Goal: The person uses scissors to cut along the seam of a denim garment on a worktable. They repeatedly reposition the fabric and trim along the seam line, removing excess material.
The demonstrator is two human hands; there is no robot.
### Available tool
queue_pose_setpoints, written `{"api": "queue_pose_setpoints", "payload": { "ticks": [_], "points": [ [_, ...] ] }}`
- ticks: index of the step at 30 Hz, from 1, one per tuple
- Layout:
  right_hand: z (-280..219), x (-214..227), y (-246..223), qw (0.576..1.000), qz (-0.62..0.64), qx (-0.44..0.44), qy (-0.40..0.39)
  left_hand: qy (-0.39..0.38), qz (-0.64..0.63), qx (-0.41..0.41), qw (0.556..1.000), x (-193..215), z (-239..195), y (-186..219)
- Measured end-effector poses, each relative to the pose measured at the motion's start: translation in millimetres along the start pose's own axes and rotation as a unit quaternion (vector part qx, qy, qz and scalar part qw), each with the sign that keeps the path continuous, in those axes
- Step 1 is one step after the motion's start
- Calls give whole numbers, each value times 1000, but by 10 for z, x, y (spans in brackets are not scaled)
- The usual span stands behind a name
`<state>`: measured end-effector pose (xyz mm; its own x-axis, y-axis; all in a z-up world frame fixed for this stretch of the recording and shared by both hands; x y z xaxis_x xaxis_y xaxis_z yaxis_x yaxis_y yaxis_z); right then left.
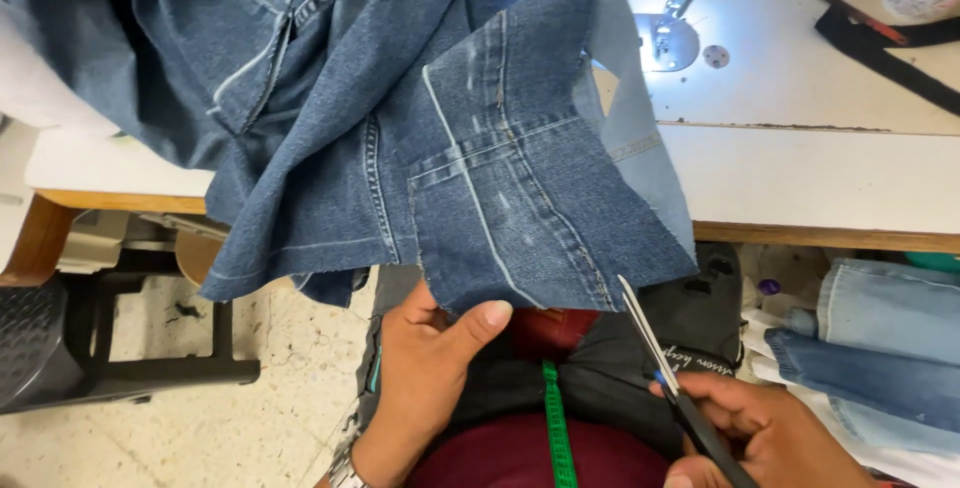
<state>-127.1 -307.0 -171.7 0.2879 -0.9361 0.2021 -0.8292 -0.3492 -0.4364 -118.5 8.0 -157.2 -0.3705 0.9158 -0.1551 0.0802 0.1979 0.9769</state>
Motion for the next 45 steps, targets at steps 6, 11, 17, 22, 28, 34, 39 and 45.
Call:
{"api": "queue_pose_setpoints", "payload": {
  "ticks": [6, 11, 17, 22, 28, 34, 39, 45],
  "points": [
    [-277, -40, -270, 999, -22, -35, 17, -124, -34, -27, 991, -251, 248, 194],
    [-197, 19, -269, 999, -35, 2, 13, -99, 40, 10, 994, -291, 303, 128],
    [-170, -44, -428, 999, -18, 32, -18, -127, 109, -21, 986, -271, 347, 143],
    [-102, -61, -432, 998, 15, 50, -30, -120, 120, -35, 985, -248, 383, 128],
    [-57, -21, -251, 999, 25, 24, 23, -128, 104, 5, 986, -251, 375, 41],
    [-39, 10, -168, 997, 1, -66, 45, -132, 114, 30, 984, -223, 361, -13],
    [-109, -54, -328, 999, 21, -25, 2, -138, 127, 37, 982, -222, 356, 7],
    [-84, -82, -375, 999, 47, 25, -9, -163, 148, 85, 972, -253, 330, 69]
  ]
}}
Point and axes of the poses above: each hand's wrist, its own z-axis towards the middle knuckle, its own x-axis out of the back of the hand, y = z × x, the point moved 6 cm from there along z, towards the middle knuckle, and after that the axes turned 4 degrees about z, right-handed, at the moved point
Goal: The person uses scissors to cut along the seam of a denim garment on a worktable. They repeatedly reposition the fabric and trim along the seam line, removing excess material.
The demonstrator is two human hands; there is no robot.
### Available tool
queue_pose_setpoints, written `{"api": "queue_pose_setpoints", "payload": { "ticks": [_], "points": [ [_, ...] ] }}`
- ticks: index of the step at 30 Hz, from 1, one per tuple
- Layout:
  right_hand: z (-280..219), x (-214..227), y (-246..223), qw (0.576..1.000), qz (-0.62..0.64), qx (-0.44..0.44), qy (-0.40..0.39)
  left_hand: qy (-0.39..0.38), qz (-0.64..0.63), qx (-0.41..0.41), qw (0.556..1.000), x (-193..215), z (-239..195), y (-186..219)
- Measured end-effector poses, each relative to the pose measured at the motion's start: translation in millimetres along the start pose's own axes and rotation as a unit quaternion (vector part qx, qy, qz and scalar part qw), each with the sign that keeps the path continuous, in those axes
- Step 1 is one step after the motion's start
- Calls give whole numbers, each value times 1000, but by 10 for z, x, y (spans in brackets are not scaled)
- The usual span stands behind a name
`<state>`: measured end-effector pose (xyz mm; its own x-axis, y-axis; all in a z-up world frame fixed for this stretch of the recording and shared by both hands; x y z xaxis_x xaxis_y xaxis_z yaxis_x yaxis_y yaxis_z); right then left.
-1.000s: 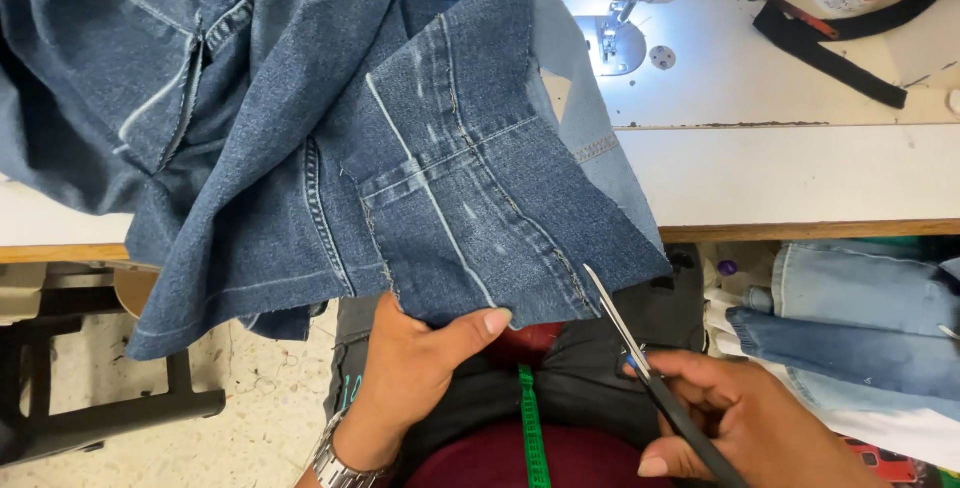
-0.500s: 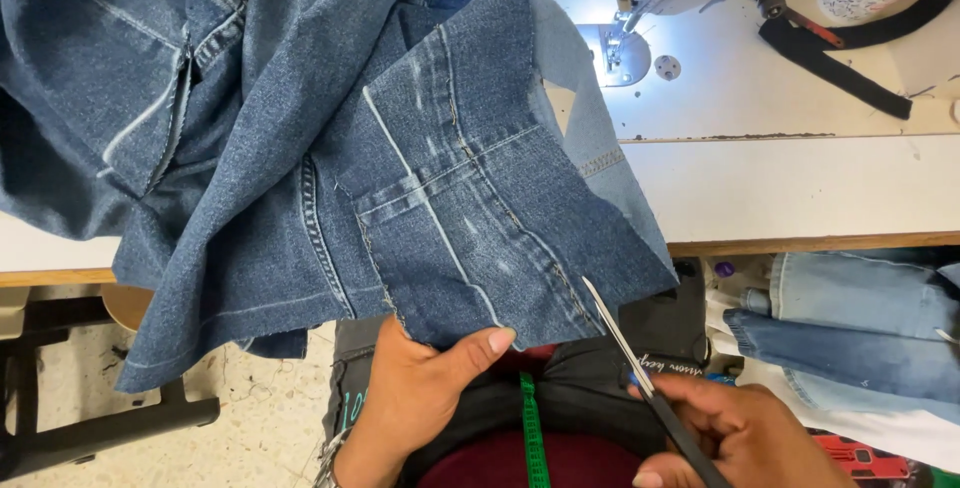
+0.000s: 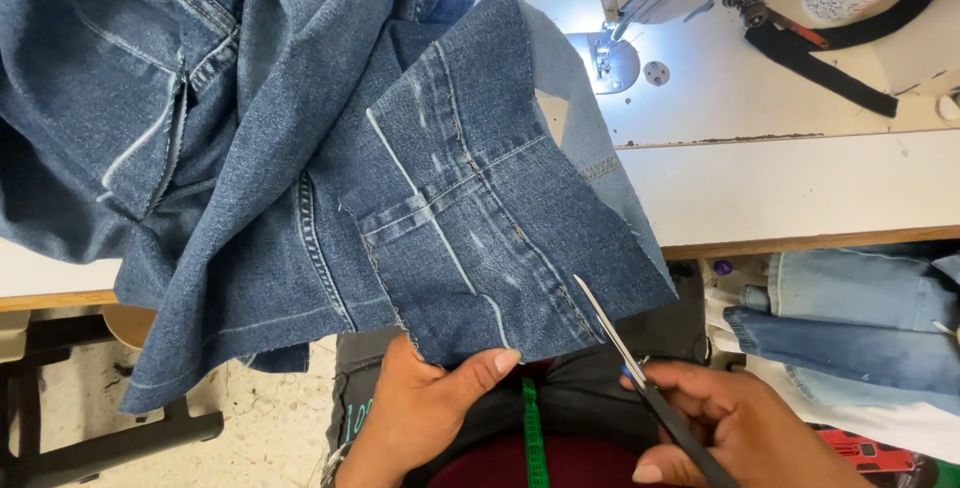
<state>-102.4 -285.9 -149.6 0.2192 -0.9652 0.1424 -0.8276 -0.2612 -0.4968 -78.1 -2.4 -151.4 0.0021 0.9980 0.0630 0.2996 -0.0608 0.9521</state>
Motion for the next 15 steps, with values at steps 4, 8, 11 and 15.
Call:
{"api": "queue_pose_setpoints", "payload": {
  "ticks": [4, 8, 11, 15],
  "points": [
    [46, 81, 131, 999, -40, -30, 17, 1, 9, -15, 1000, 12, 8, 19],
    [40, 74, 79, 997, -64, -23, 23, 1, 37, 55, 998, 18, 1, -55],
    [12, 20, -54, 998, -63, 14, -1, -26, 56, -22, 998, -13, 6, -55],
    [80, -20, -75, 996, -45, 74, -21, -13, 81, -18, 996, 27, -9, -53]
  ]
}}
Point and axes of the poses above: each hand's wrist, its own z-axis towards the middle knuckle, its own x-axis out of the back of the hand, y = z × x, the point moved 6 cm from there along z, towards the middle knuckle, and after that the axes turned 4 degrees about z, right-handed, at the moved point
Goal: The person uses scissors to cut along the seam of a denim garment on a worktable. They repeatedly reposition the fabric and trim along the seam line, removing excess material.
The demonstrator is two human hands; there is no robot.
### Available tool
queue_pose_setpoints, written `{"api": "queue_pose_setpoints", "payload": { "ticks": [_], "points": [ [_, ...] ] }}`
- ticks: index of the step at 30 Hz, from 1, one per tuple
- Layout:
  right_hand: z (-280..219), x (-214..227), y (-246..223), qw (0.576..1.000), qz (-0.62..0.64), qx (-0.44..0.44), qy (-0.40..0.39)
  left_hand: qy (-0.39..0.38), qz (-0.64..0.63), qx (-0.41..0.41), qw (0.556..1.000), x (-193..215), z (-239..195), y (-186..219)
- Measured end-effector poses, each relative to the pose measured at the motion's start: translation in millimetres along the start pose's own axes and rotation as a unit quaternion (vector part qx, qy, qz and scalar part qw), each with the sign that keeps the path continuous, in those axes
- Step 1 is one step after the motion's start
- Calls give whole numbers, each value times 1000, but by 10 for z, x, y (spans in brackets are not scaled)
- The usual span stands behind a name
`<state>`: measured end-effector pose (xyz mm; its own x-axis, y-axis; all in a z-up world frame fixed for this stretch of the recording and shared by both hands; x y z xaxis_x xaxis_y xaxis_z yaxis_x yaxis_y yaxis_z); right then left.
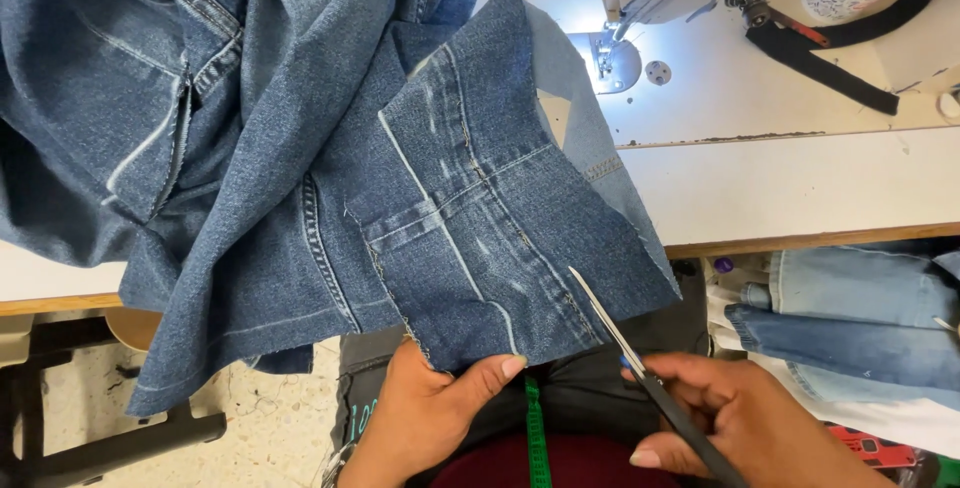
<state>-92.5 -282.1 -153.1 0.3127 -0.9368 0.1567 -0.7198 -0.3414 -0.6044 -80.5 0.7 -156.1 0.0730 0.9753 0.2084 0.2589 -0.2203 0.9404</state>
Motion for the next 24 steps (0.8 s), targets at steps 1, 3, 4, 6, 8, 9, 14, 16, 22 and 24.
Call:
{"api": "queue_pose_setpoints", "payload": {
  "ticks": [1, 3, 4, 6, 8, 9, 14, 16, 22, 24],
  "points": [
    [-30, -9, -39, 1000, 0, 0, -1, 1, 0, 0, 1000, 18, -1, 5],
    [-107, 10, 6, 994, -51, -100, 18, 13, 28, 56, 998, 60, -3, -52],
    [-126, -2, -52, 993, -50, -101, 19, 12, 28, 56, 998, 58, -4, -69],
    [-186, 0, -112, 988, -53, -142, 37, 9, 31, 29, 999, 44, -8, -72],
    [-163, -25, -154, 991, -49, -121, 20, 3, 30, 26, 999, 33, -9, -47],
    [-151, -49, -189, 994, -46, -100, 3, -1, 28, 23, 999, 27, -8, -30],
    [-6, -48, -150, 997, -44, -57, -6, -32, 46, 83, 995, 19, -25, -43],
    [10, -25, -86, 998, -55, -34, 0, -27, 46, 60, 997, 40, -15, -44],
    [-119, -60, -138, 994, -38, -94, 41, -45, 71, 40, 996, 66, -23, -2],
    [-85, -125, -207, 998, -7, -67, -6, -59, 95, 42, 993, 43, -19, -56]
  ]
}}
Point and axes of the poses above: each hand's wrist, its own z-axis towards the middle knuckle, its own x-axis out of the back of the hand, y = z × x, the point moved 6 cm from there along z, towards the middle knuckle, and after that the axes turned 4 degrees about z, right-handed, at the moved point
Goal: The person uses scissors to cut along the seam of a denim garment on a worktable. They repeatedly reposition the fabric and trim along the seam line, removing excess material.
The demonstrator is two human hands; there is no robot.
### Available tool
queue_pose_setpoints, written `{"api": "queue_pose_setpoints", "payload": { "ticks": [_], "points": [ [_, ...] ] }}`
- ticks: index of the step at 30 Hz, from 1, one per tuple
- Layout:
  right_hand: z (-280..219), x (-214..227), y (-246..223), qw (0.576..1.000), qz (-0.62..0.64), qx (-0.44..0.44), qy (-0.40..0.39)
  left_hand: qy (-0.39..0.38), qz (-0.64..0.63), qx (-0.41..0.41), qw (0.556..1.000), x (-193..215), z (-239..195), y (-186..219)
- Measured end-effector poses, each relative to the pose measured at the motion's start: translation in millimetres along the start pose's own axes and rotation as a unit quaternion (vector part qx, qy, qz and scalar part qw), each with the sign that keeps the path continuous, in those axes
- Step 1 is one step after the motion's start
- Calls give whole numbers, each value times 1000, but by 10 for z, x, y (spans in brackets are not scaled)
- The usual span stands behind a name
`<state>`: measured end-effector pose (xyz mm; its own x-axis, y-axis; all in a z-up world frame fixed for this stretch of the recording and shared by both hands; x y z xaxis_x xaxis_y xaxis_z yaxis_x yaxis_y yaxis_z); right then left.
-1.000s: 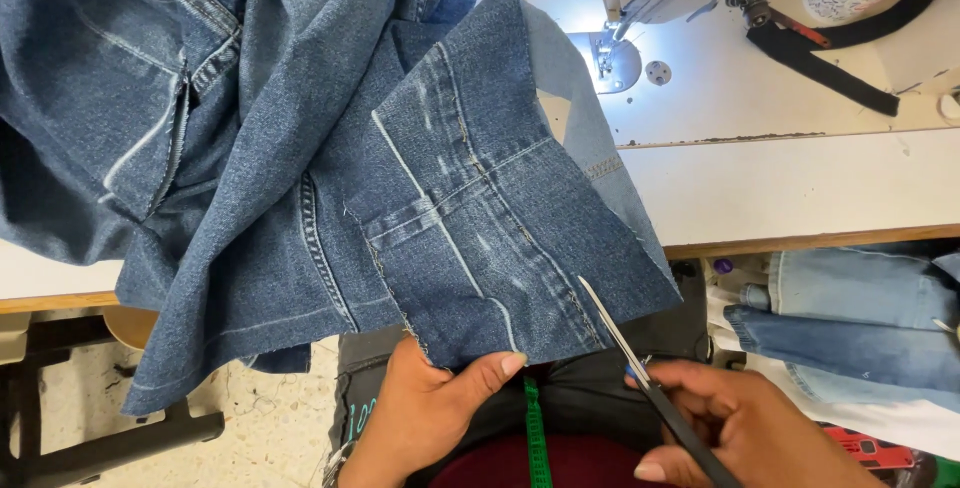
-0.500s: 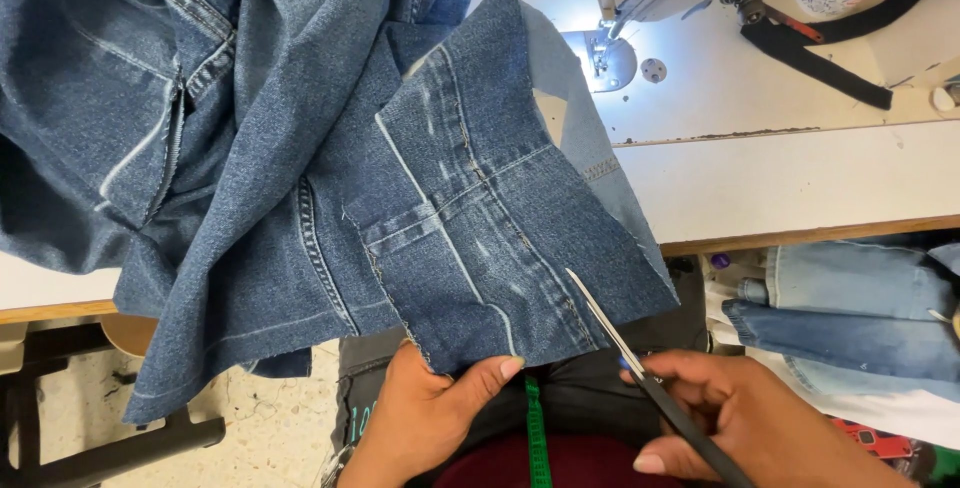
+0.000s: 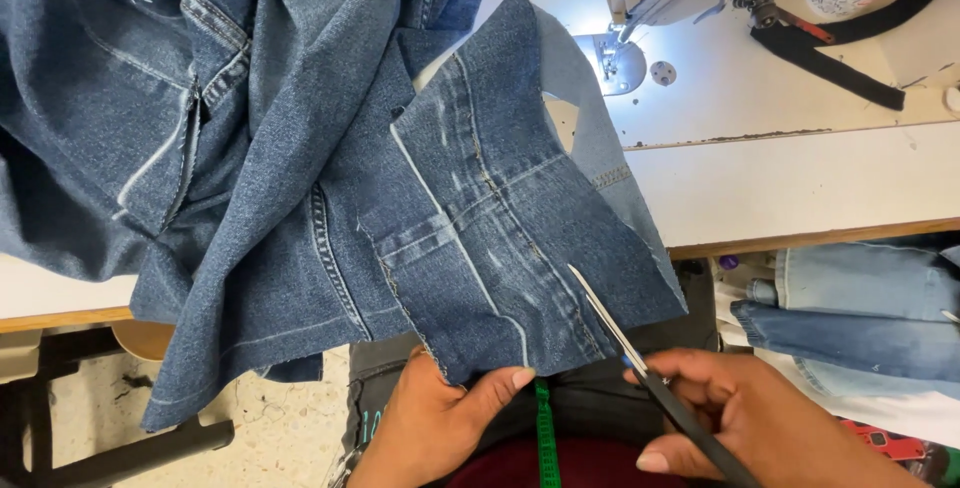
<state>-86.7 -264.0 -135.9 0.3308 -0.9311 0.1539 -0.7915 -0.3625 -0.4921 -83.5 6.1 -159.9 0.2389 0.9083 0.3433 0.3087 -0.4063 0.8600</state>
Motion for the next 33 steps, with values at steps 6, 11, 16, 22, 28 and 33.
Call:
{"api": "queue_pose_setpoints", "payload": {
  "ticks": [6, 11, 16, 22, 28, 33],
  "points": [
    [51, 18, -91, 999, -39, -4, 9, 25, 75, -28, 997, 11, -12, -83],
    [-60, 24, -114, 996, -79, -39, 32, 10, 69, -29, 997, 31, 9, -82],
    [-94, -88, -353, 995, -72, -61, 16, -3, 85, -80, 993, 14, -6, 2],
    [-27, -87, -296, 998, -59, -31, 10, -60, 142, 9, 988, 12, -20, -138],
    [-51, -78, -328, 997, -65, -40, 27, -77, 159, 87, 980, -24, -32, -286],
    [-28, -140, -439, 1000, 18, -8, 11, -77, 160, 16, 984, -41, -20, -285]
  ]
}}
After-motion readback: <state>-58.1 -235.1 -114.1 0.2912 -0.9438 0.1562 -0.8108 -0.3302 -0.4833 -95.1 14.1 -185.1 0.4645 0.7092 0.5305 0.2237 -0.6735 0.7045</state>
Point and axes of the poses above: each hand's wrist, its own z-axis towards the middle knuckle, its own x-axis out of the back of the hand, y = z × x, the point moved 6 cm from there along z, towards the middle knuckle, and after that the axes turned 4 degrees about z, right-handed, at the moved point
